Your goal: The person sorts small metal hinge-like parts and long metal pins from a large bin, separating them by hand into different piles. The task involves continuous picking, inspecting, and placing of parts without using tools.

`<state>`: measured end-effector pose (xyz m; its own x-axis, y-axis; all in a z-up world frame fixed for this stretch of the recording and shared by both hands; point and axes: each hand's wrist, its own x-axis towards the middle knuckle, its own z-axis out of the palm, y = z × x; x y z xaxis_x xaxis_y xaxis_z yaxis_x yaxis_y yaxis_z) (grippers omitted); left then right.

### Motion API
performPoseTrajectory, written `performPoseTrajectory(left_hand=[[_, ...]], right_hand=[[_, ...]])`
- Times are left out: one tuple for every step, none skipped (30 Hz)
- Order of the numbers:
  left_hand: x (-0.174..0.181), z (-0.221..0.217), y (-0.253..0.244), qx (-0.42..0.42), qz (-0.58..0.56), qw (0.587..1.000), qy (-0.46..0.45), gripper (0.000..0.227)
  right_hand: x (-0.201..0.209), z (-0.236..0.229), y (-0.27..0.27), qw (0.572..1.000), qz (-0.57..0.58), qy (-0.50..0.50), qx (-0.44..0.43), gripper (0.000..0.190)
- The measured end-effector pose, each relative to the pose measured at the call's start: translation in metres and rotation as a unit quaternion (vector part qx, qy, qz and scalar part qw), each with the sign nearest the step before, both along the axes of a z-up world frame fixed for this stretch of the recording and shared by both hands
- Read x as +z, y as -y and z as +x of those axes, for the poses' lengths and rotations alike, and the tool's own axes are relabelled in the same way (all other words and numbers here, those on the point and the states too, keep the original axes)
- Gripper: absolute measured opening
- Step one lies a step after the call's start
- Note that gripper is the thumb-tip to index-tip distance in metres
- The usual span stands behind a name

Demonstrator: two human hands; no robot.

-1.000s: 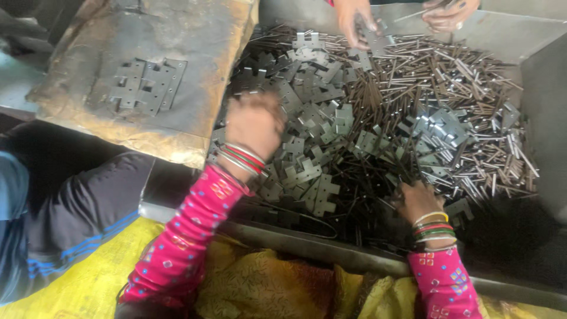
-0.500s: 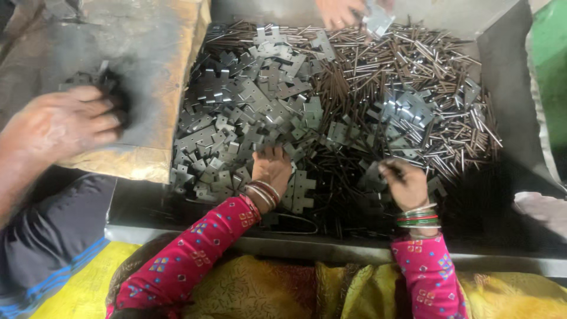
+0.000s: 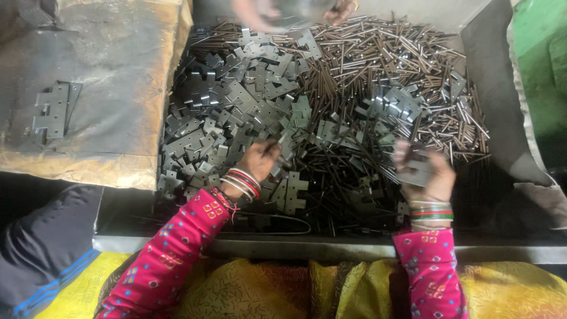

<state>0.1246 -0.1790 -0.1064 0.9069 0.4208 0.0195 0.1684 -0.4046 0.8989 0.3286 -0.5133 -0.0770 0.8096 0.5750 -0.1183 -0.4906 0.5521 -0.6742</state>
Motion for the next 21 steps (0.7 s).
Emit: performPoseTrajectory(left_hand=[[0.001, -0.002, 0.001, 0.001, -0.001, 1.000, -0.015, 0.038], [0.002, -0.005, 0.002, 0.002, -0.002, 1.000, -0.029, 0.038], [0.005, -0.007, 0.005, 0.002, -0.003, 0.999, -0.043, 0.038], [0.009, -0.008, 0.007, -0.010, -0.026, 0.999, -0.029, 0.037], [0.013, -0.009, 0.009, -0.021, -0.049, 0.998, -0.016, 0.036], [0.017, -0.009, 0.012, -0.032, -0.072, 0.997, -0.002, 0.036], [0.021, -0.008, 0.014, -0.031, -0.127, 0.991, -0.009, 0.036], [0.025, -0.007, 0.016, -0.030, -0.180, 0.983, -0.015, 0.036], [0.029, -0.007, 0.015, -0.029, -0.233, 0.972, -0.022, 0.036], [0.032, -0.007, 0.014, -0.031, -0.190, 0.981, -0.013, 0.035], [0.033, -0.006, 0.015, -0.033, -0.149, 0.988, -0.004, 0.035], [0.034, -0.007, 0.016, -0.035, -0.109, 0.993, 0.005, 0.035], [0.034, -0.007, 0.016, -0.036, -0.097, 0.995, 0.009, 0.034], [0.033, -0.008, 0.016, -0.036, -0.085, 0.996, 0.012, 0.034], [0.034, -0.008, 0.015, -0.039, -0.071, 0.997, 0.016, 0.033], [0.034, -0.007, 0.015, -0.033, -0.070, 0.997, 0.015, 0.032], [0.033, -0.007, 0.016, -0.027, -0.069, 0.997, 0.014, 0.032], [0.032, -0.007, 0.018, -0.020, -0.069, 0.997, 0.013, 0.031], [0.032, -0.009, 0.020, -0.028, -0.081, 0.996, 0.010, 0.031], [0.031, -0.010, 0.021, -0.036, -0.093, 0.995, 0.007, 0.030], [0.032, -0.010, 0.022, -0.044, -0.104, 0.994, 0.007, 0.029]], right_hand=[[-0.004, -0.001, -0.010, 0.994, -0.099, 0.036, 0.025, 0.054], [-0.010, -0.004, -0.024, 0.988, -0.142, 0.019, 0.051, 0.057], [-0.016, -0.005, -0.035, 0.980, -0.185, 0.003, 0.075, 0.061], [-0.025, -0.006, -0.049, 0.961, -0.242, 0.091, 0.103, 0.059], [-0.036, -0.007, -0.063, 0.929, -0.297, 0.178, 0.130, 0.058], [-0.050, -0.009, -0.076, 0.779, -0.486, 0.374, 0.130, 0.054], [-0.064, -0.011, -0.088, 0.556, -0.628, 0.532, 0.118, 0.050], [-0.075, -0.013, -0.091, 0.524, -0.601, 0.593, 0.113, 0.045], [-0.087, -0.015, -0.096, 0.489, -0.570, 0.651, 0.109, 0.041], [-0.095, -0.015, -0.100, 0.451, -0.536, 0.705, 0.105, 0.038], [-0.099, -0.013, -0.097, 0.460, -0.534, 0.703, 0.092, 0.036], [-0.100, -0.009, -0.091, 0.468, -0.532, 0.701, 0.079, 0.035], [-0.097, -0.004, -0.087, 0.475, -0.529, 0.700, 0.066, 0.038], [-0.092, 0.000, -0.082, 0.515, -0.524, 0.678, 0.031, 0.027], [-0.082, 0.006, -0.072, 0.553, -0.517, 0.653, -0.007, 0.023], [-0.072, 0.011, -0.063, 0.590, -0.508, 0.626, -0.044, 0.028], [-0.063, 0.013, -0.055, 0.606, -0.497, 0.619, -0.058, 0.025], [-0.055, 0.016, -0.049, 0.621, -0.486, 0.611, -0.072, 0.023], [-0.051, 0.013, -0.046, 0.638, -0.473, 0.601, -0.086, 0.021], [-0.050, 0.008, -0.047, 0.628, -0.457, 0.628, -0.053, 0.021], [-0.051, 0.004, -0.055, 0.616, -0.438, 0.654, -0.021, 0.021]])
